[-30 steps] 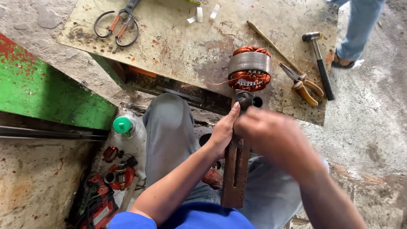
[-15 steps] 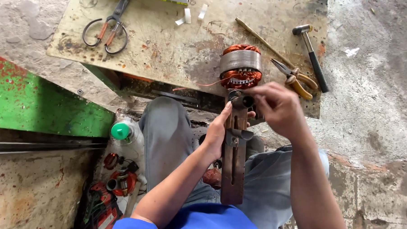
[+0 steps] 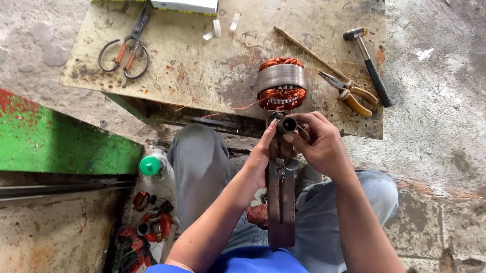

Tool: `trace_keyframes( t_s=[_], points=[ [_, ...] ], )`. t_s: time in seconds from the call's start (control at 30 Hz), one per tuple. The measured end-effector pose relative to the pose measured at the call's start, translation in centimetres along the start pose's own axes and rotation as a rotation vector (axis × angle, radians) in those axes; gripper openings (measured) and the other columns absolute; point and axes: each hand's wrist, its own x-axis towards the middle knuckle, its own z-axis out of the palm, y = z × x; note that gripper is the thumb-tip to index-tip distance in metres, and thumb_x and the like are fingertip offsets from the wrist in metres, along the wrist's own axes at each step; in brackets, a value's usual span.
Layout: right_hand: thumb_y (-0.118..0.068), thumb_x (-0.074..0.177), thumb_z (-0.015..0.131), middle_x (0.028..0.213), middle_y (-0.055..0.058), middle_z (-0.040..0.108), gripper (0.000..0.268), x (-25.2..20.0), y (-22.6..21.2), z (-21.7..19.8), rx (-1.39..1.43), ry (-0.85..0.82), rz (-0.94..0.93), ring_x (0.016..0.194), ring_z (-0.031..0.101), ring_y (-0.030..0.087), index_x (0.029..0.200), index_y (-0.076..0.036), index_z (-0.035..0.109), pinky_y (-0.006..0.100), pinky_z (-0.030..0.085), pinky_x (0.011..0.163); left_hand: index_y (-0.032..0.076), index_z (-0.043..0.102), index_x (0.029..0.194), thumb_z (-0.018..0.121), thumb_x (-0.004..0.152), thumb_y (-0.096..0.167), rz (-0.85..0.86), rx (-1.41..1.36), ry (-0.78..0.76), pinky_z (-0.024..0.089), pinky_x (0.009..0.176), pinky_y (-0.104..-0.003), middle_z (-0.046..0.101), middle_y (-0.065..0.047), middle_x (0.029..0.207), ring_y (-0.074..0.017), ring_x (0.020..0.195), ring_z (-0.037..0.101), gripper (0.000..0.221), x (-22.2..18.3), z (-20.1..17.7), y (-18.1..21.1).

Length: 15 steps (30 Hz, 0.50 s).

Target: Seating copper wire windings into an electric motor stator using a wooden guide and pliers.

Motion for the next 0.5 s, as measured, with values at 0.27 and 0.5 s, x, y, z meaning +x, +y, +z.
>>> trace_keyframes(
  t_s=[0.27, 0.5],
  points=[
    [-0.025, 0.087, 0.077, 0.094, 0.01, 0.07, 0.05, -1.6, -0.2, -2.1, 0.277, -0.147, 0.28, 0.068, 0.062, 0.014, 0.131, -0.004, 0.066, 0.027, 0.05, 0.056, 0.008, 0.071, 0.091, 0.068, 0.093, 0.061, 0.334, 0.313, 0.19, 0.053, 0.064, -0.033, 0.072, -0.011, 0.08, -0.0193, 0.076, 0.066, 0.053, -1.4, 0.5, -1.2],
    [-0.032, 0.088, 0.076, 0.083, 0.023, 0.077, 0.037, 0.5, -6.8, -4.0, -0.082, -0.296, 0.154, 0.062, 0.072, 0.032, 0.115, -0.007, 0.078, 0.044, 0.055, 0.056, 0.011, 0.067, 0.117, 0.082, 0.083, 0.048, 1.098, 0.784, 0.292, 0.051, 0.064, -0.029, 0.065, -0.005, 0.092, -0.0115, 0.076, 0.06, 0.052, -1.0, -2.1, -2.1]
  ],
)
